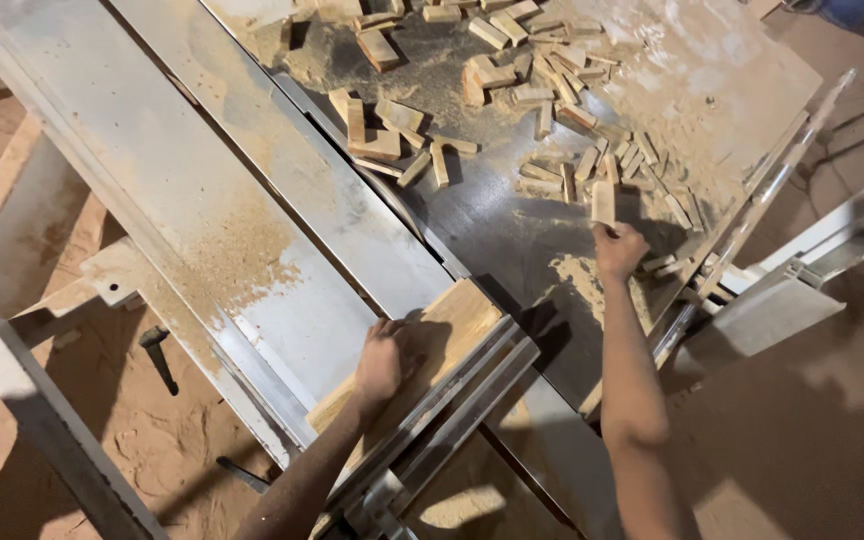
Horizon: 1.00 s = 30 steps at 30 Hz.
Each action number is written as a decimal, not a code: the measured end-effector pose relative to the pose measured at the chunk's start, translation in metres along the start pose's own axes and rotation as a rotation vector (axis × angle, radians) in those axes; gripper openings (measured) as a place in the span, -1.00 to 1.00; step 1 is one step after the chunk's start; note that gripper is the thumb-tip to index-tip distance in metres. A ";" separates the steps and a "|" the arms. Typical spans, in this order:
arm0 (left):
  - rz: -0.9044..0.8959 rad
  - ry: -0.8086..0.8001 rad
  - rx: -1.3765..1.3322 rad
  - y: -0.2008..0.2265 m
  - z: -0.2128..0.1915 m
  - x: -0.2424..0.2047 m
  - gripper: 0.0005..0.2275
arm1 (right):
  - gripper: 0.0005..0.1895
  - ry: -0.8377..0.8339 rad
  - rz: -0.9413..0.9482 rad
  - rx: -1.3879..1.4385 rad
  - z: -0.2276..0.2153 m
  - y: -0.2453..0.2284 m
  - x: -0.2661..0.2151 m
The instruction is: The person uses a table saw to cut wooden planks into smaller pieces. They guide each plank through the saw, collect the cut pieces, and stack them on a nearby surface.
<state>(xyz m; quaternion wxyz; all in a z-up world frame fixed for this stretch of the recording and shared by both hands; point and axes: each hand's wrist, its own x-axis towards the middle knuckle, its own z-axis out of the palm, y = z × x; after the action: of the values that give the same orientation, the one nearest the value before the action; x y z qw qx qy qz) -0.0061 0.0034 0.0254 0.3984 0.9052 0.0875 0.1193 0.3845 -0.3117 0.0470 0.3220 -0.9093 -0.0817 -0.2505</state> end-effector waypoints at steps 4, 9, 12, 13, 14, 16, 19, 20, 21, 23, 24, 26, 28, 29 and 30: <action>0.010 0.011 0.056 0.001 0.006 -0.007 -0.59 | -0.55 -0.115 -0.037 0.163 -0.003 -0.028 -0.029; -0.328 -0.223 0.217 0.003 0.020 0.028 -0.31 | -0.58 -0.622 0.111 0.356 -0.028 -0.090 -0.134; -0.452 -0.295 0.099 -0.002 0.026 0.048 -0.33 | -0.58 -0.496 -0.023 0.296 -0.055 -0.126 -0.191; -0.468 -0.303 0.037 -0.005 0.025 0.055 -0.33 | -0.59 -0.415 -0.099 0.267 -0.064 -0.139 -0.203; -0.415 -0.376 0.009 -0.006 0.024 0.057 -0.41 | -0.61 -0.359 -0.124 0.233 -0.075 -0.151 -0.217; -0.304 -0.492 -0.052 -0.005 0.014 0.065 -0.56 | -0.62 -0.245 -0.201 0.172 -0.096 -0.175 -0.240; -0.159 -0.368 0.137 0.006 -0.012 0.043 -0.63 | -0.59 -0.684 0.147 -0.025 -0.139 -0.194 -0.314; -0.183 -0.333 0.148 0.012 -0.028 0.036 -0.64 | -0.52 -0.858 0.285 0.207 -0.156 -0.195 -0.342; -0.206 -0.297 0.152 0.019 -0.045 0.026 -0.65 | -0.48 -0.972 0.367 0.356 -0.169 -0.191 -0.363; -0.197 -0.148 0.147 0.031 -0.087 0.005 -0.65 | -0.47 -1.129 0.320 0.401 -0.201 -0.181 -0.410; -0.165 -0.034 0.136 0.035 -0.113 -0.007 -0.64 | -0.36 -1.169 0.190 0.297 -0.210 -0.178 -0.423; -0.122 0.099 -0.103 0.043 -0.165 -0.029 -0.68 | -0.29 -1.410 0.193 0.696 -0.227 -0.171 -0.424; 0.034 0.241 -0.347 0.054 -0.212 -0.052 -0.67 | -0.23 -1.426 0.149 1.024 -0.239 -0.179 -0.411; -0.005 0.300 -0.355 0.061 -0.234 -0.058 -0.65 | -0.21 -1.391 0.157 1.141 -0.244 -0.192 -0.402; -0.043 0.359 -0.363 0.069 -0.257 -0.066 -0.63 | -0.19 -1.384 0.168 1.240 -0.248 -0.206 -0.390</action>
<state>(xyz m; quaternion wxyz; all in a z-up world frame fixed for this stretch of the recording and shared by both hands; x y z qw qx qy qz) -0.1380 0.1202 0.2351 0.5348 0.7811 0.1531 0.2836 -0.1148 -0.3015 0.1266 0.6466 -0.5248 -0.3086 0.4596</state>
